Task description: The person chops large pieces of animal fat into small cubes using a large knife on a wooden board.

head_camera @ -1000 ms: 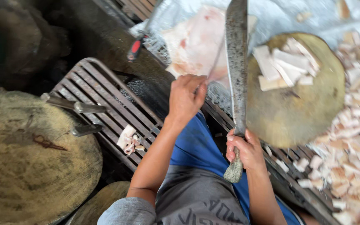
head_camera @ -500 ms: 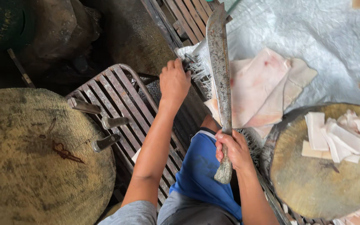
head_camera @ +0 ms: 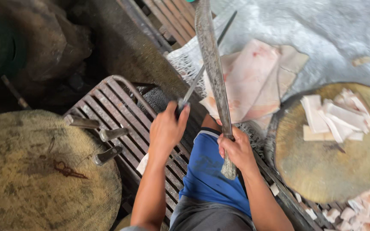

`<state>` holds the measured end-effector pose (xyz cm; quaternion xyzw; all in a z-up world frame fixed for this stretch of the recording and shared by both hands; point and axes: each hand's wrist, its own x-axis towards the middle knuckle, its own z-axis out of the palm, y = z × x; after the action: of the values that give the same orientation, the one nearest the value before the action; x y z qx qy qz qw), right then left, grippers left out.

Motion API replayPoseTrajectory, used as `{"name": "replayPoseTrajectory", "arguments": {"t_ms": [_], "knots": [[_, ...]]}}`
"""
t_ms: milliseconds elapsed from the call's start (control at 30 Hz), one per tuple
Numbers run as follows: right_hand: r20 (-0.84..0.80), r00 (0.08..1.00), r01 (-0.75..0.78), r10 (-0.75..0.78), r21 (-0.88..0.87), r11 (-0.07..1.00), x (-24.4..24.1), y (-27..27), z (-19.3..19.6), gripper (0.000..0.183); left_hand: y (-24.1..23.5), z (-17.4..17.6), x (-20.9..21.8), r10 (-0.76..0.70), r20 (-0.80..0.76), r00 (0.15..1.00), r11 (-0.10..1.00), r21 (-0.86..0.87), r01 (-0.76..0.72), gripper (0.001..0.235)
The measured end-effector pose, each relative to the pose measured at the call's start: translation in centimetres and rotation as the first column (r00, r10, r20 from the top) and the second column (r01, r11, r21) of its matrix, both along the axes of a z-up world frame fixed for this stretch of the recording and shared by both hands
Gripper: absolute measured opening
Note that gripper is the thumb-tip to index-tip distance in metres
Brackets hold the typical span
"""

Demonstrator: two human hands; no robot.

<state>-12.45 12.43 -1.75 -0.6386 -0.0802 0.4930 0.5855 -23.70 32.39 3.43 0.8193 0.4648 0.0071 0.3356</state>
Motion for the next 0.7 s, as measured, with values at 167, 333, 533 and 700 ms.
{"name": "replayPoseTrajectory", "arguments": {"t_ms": [167, 333, 533, 700], "knots": [[0.59, 0.807, 0.065, 0.018, -0.119, 0.991, -3.4, -8.1, 3.5, 0.048, -6.4, 5.2, -4.6, -0.162, 0.059, 0.985, 0.924, -0.341, 0.172, 0.041], [0.961, 0.259, 0.181, 0.098, -0.148, 0.972, -7.0, -17.3, 5.9, 0.042, -14.5, 4.3, -4.0, -0.327, 0.418, 0.847, 0.674, -0.526, 0.519, 0.032], [0.84, 0.163, 0.432, 0.518, -0.533, 0.728, -6.6, -31.0, 5.4, 0.043, -23.5, 0.4, -4.1, -0.329, 0.506, 0.797, 0.321, -0.734, 0.598, 0.035], [0.9, 0.372, 0.827, 0.227, -0.433, 0.358, -5.4, -42.9, 5.4, 0.021, -21.6, 0.9, -5.9, -0.358, 0.299, 0.884, 0.363, -0.828, 0.427, 0.022]]}}
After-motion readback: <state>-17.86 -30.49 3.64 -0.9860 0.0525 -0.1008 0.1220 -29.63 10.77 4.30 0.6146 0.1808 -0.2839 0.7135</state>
